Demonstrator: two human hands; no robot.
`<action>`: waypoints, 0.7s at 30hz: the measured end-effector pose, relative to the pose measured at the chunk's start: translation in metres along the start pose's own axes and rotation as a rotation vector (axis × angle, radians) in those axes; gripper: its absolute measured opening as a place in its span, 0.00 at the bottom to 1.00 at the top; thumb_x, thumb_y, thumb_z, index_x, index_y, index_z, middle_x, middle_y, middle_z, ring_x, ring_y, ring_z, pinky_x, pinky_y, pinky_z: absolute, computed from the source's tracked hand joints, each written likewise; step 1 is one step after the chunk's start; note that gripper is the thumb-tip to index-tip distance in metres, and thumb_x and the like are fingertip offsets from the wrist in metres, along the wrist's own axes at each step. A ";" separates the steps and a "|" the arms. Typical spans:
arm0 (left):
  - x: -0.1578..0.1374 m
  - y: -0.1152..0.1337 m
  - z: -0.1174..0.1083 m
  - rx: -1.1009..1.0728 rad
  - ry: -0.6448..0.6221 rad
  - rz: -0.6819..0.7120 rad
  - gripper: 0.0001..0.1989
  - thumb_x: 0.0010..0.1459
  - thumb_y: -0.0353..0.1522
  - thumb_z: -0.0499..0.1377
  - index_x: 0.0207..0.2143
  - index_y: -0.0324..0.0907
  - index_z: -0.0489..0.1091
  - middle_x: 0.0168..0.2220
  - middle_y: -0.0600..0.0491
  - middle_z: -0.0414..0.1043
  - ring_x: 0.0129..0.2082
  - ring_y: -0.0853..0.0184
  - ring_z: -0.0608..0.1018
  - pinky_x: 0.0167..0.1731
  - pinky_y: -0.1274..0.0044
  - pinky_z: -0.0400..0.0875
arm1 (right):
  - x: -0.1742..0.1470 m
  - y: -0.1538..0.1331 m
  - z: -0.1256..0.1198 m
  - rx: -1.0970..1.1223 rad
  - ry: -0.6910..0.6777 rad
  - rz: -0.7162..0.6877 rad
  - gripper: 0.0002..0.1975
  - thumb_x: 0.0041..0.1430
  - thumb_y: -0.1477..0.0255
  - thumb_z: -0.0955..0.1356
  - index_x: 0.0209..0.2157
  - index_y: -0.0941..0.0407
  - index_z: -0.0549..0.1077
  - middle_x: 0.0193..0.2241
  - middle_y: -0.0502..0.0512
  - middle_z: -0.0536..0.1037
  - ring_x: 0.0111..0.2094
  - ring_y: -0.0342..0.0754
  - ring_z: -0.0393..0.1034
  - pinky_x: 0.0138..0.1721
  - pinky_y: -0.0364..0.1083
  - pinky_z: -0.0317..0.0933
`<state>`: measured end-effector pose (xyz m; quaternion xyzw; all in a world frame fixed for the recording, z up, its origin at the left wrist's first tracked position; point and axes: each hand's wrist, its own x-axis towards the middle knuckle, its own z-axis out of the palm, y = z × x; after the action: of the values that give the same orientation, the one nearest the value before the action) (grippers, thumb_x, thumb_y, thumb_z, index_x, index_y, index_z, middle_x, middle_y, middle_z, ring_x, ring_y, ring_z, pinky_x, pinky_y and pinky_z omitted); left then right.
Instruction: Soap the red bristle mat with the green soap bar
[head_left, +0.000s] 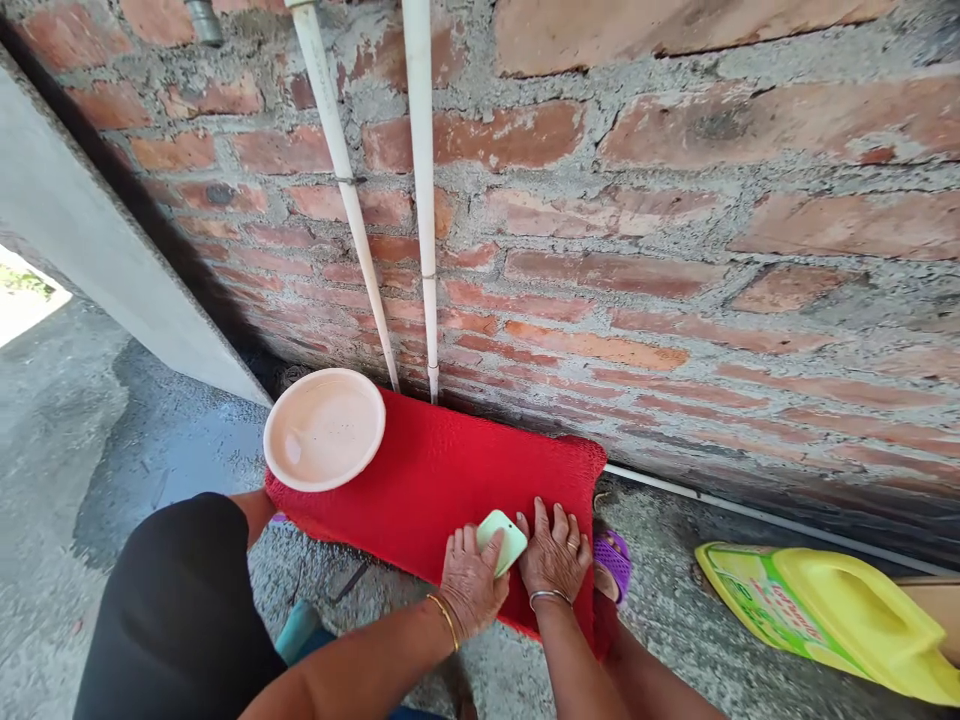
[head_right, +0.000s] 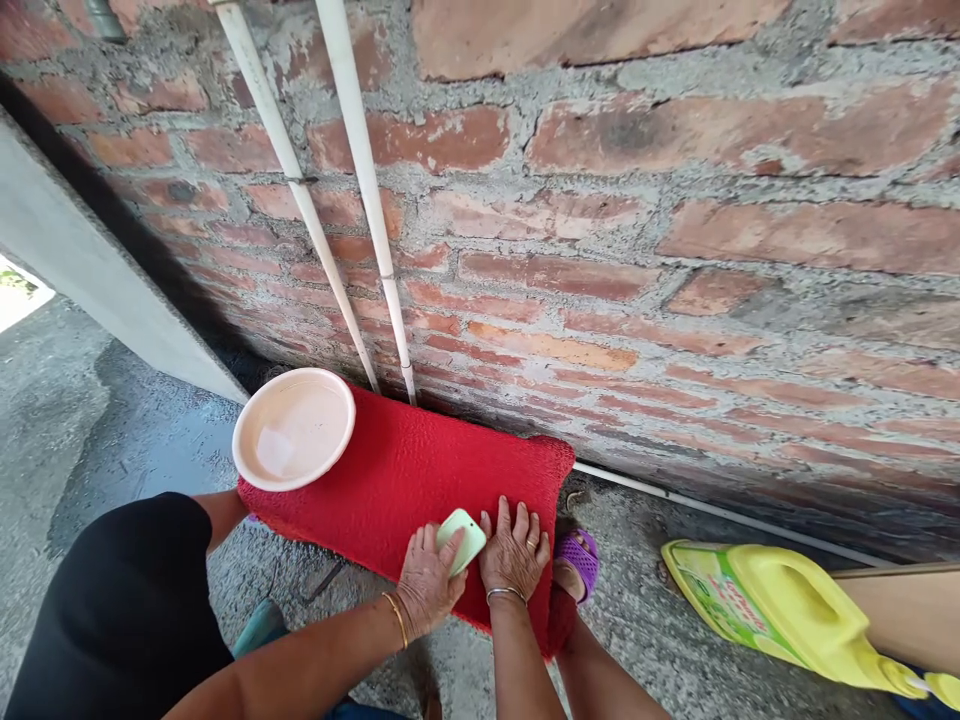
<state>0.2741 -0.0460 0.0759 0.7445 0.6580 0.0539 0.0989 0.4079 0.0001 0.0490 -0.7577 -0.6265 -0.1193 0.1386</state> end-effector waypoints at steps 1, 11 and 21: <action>-0.004 -0.007 -0.004 0.001 0.015 -0.005 0.29 0.55 0.42 0.58 0.60 0.53 0.61 0.52 0.46 0.64 0.49 0.56 0.66 0.50 0.63 0.63 | 0.000 0.000 0.000 0.000 -0.005 0.006 0.25 0.64 0.59 0.57 0.51 0.59 0.74 0.52 0.66 0.71 0.56 0.61 0.58 0.55 0.60 0.49; -0.011 -0.116 -0.051 0.170 0.112 -0.488 0.26 0.58 0.37 0.55 0.59 0.44 0.63 0.42 0.45 0.66 0.39 0.59 0.69 0.41 0.68 0.66 | 0.000 -0.002 0.001 0.025 0.004 0.024 0.25 0.63 0.59 0.58 0.50 0.59 0.74 0.52 0.67 0.71 0.56 0.61 0.57 0.54 0.60 0.49; -0.044 -0.070 -0.023 0.047 0.015 -0.133 0.29 0.56 0.39 0.58 0.61 0.54 0.60 0.49 0.46 0.66 0.47 0.57 0.67 0.50 0.64 0.63 | 0.000 -0.003 0.000 0.008 0.019 0.014 0.25 0.63 0.59 0.58 0.50 0.59 0.75 0.52 0.67 0.71 0.55 0.61 0.59 0.54 0.60 0.50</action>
<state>0.1959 -0.0798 0.0851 0.7009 0.7078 0.0375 0.0799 0.4049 0.0011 0.0489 -0.7602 -0.6203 -0.1233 0.1485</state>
